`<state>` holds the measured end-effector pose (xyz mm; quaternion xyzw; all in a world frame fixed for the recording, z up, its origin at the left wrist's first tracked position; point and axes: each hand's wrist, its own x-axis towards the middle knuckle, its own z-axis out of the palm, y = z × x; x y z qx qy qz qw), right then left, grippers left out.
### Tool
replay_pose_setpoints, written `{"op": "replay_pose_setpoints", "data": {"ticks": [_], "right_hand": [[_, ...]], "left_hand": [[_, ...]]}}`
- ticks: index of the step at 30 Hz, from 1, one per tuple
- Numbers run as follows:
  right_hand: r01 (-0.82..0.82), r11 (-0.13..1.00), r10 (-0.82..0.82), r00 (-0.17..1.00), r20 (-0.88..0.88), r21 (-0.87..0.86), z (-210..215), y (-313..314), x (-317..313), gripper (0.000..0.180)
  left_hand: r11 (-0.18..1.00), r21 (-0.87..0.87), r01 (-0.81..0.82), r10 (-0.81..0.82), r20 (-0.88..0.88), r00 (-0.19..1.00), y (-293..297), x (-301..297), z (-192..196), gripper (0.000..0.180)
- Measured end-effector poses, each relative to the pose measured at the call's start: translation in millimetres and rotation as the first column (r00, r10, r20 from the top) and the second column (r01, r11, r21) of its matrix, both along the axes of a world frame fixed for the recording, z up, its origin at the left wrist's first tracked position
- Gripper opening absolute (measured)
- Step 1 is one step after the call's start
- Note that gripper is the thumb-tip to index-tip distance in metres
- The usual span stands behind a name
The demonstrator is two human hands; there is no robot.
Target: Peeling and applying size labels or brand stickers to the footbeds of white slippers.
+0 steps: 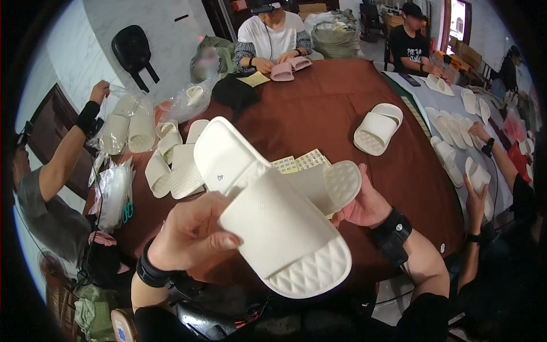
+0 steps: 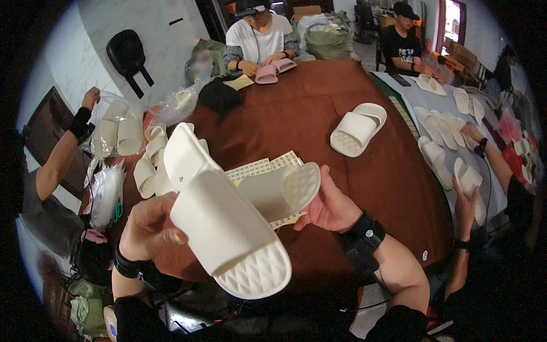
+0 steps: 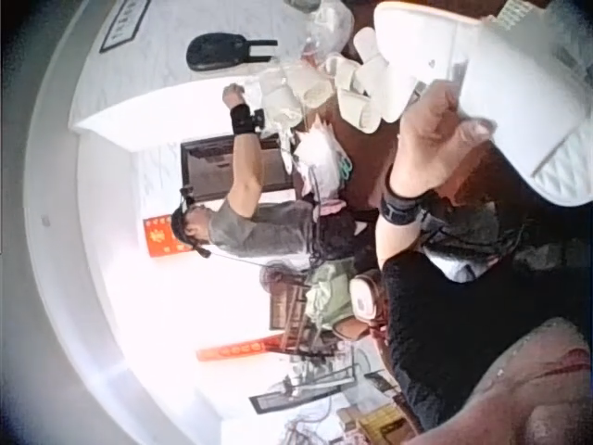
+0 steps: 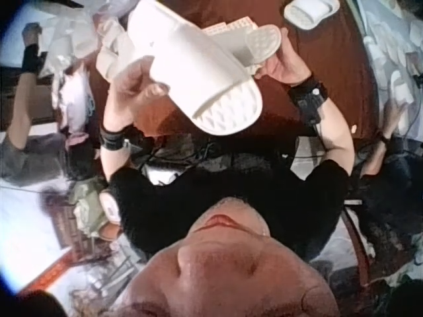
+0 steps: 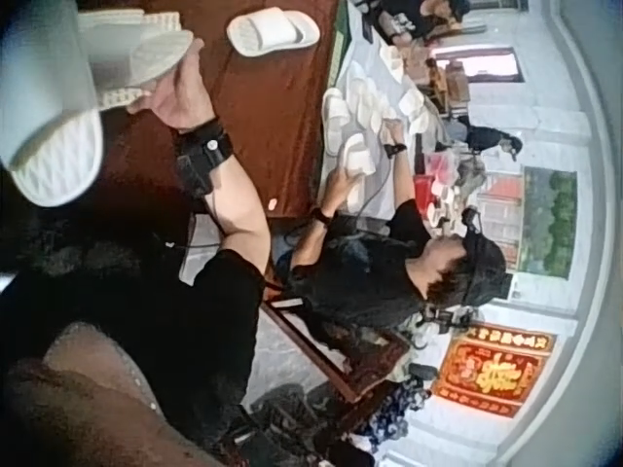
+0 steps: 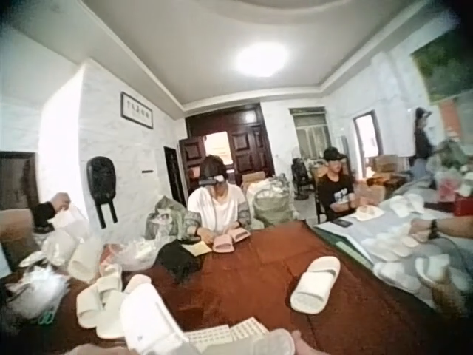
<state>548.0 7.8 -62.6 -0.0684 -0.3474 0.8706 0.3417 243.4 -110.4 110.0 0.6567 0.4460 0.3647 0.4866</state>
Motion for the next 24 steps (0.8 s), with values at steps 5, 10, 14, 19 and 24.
{"op": "replay_pose_setpoints", "data": {"ticks": [5,10,14,19,24], "right_hand": [[0.005,1.0,-0.007,0.995,0.099,0.021,11,-7,1,0.071],[0.066,0.998,-0.062,0.988,0.139,-0.023,10,-6,-5,0.052],[0.196,0.979,-0.188,0.973,0.134,-0.051,13,-8,-9,0.056],[0.244,0.97,-0.244,0.968,0.05,0.006,9,-3,-9,0.062],[0.221,0.975,-0.221,0.975,0.027,0.014,9,-4,-12,0.065]], "left_hand": [[0.954,0.272,0.125,-0.062,-0.227,0.972,0,-9,-17,0.021],[0.949,0.315,0.037,0.078,-0.344,0.936,-11,-20,-33,0.022],[0.953,0.292,-0.075,0.181,-0.354,0.918,-31,-27,-57,0.022],[0.953,-0.058,-0.296,0.278,-0.214,0.936,-38,-15,-72,0.024],[0.919,-0.045,-0.391,0.371,-0.232,0.899,-35,-17,-110,0.02]]}}
